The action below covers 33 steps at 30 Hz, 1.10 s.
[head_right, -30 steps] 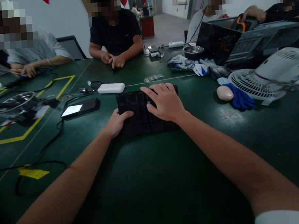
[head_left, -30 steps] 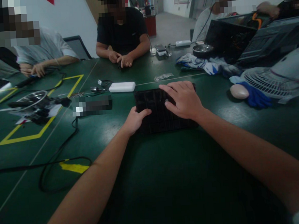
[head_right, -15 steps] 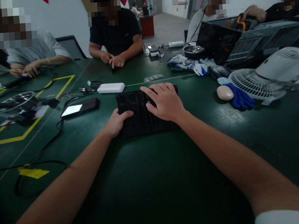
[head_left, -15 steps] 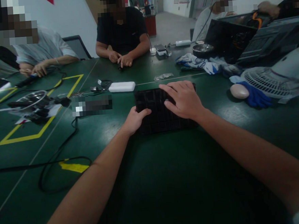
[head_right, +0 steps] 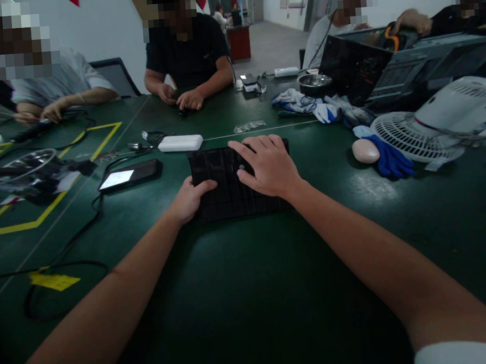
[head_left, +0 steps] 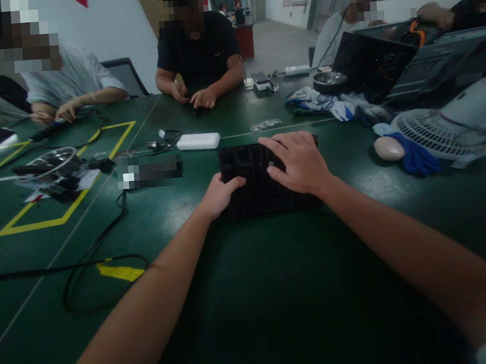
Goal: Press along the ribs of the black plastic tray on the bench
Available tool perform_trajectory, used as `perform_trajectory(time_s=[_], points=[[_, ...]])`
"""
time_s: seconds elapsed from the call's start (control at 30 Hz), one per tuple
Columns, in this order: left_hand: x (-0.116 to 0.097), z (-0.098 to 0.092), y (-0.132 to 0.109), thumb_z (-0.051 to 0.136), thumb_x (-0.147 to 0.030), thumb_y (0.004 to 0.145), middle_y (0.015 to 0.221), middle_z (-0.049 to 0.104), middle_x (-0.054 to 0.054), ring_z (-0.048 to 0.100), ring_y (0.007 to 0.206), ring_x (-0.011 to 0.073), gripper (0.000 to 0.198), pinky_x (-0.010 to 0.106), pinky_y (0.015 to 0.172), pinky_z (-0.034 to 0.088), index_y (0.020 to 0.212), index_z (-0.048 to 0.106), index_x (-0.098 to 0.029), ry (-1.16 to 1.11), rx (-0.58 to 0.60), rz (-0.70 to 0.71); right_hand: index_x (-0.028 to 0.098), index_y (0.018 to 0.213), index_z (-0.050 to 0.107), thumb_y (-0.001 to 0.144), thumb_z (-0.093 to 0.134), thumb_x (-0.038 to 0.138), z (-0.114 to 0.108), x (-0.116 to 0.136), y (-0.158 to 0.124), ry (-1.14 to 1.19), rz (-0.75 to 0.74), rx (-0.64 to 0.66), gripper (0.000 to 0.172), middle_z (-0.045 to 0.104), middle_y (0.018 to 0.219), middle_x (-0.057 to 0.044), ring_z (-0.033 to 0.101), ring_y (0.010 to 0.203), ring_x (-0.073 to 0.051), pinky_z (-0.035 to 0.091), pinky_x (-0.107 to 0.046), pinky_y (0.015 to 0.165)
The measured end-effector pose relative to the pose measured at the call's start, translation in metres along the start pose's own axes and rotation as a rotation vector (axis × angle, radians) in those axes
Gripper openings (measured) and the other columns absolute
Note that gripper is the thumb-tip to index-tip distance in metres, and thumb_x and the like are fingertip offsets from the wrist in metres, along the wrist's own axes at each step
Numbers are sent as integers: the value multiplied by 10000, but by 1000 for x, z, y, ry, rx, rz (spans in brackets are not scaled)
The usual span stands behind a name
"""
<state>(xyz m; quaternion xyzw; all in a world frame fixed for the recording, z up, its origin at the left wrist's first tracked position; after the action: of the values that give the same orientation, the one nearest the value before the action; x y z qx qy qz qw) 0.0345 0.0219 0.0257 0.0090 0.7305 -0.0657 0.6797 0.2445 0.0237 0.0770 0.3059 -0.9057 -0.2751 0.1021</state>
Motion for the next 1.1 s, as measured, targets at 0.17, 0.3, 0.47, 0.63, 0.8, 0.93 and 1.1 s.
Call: perform_trajectory(time_s=[0.17,0.3,0.47,0.63,0.8,0.93,1.1], points=[[2,-1,2,767,-367,645,931,729,93,670,860,259,350,421,854,535,909,692,-149,5,8,-3,196,1488,468,928,466,408,0,0,0,10,-2,3,598,609,1320,-122,499,1177,-322,294,-463,1004],[3,-1,2,781,-355,636,909,723,79,665,835,243,339,408,841,534,894,693,-154,-19,-1,-11,201,1487,473,941,454,407,0,0,0,10,7,3,584,611,1318,-118,501,1175,-318,296,-463,1008],[2,0,1,774,-363,641,933,727,94,671,847,256,358,415,840,536,915,687,-150,-11,0,-16,200,1490,473,942,453,408,-1,1,0,20,11,7,587,609,1323,-123,501,1178,-324,303,-478,1015],[2,0,0,786,-355,630,942,732,94,679,861,259,367,418,856,542,920,692,-151,-27,-20,-25,194,1489,477,945,452,405,-1,1,1,18,14,10,584,611,1322,-124,503,1178,-323,305,-479,1016],[0,1,-1,774,-356,642,931,735,91,683,857,260,351,428,860,543,915,697,-148,-16,-2,-23,196,1485,483,941,477,398,-1,1,0,-1,12,1,581,614,1316,-115,513,1179,-313,308,-463,1015],[0,1,0,774,-356,642,913,728,86,681,848,255,351,423,858,535,909,691,-144,-19,4,-15,201,1486,480,938,478,405,0,1,0,0,7,-3,584,614,1310,-114,513,1168,-316,309,-465,1006],[0,1,0,764,-368,643,919,730,92,681,860,264,348,420,852,537,904,689,-151,-3,11,-6,200,1484,480,944,461,415,0,0,0,12,5,-7,582,613,1314,-118,508,1167,-320,304,-470,1009]])
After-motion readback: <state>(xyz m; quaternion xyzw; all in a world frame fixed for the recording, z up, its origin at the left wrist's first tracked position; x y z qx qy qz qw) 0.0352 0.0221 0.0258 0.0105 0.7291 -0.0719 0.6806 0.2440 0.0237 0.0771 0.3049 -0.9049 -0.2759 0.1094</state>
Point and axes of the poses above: each hand's wrist, its own y-axis towards the middle knuckle, its own z-axis out of the palm, x = y × z, the point moved 4 cm from there along y, towards the middle knuckle
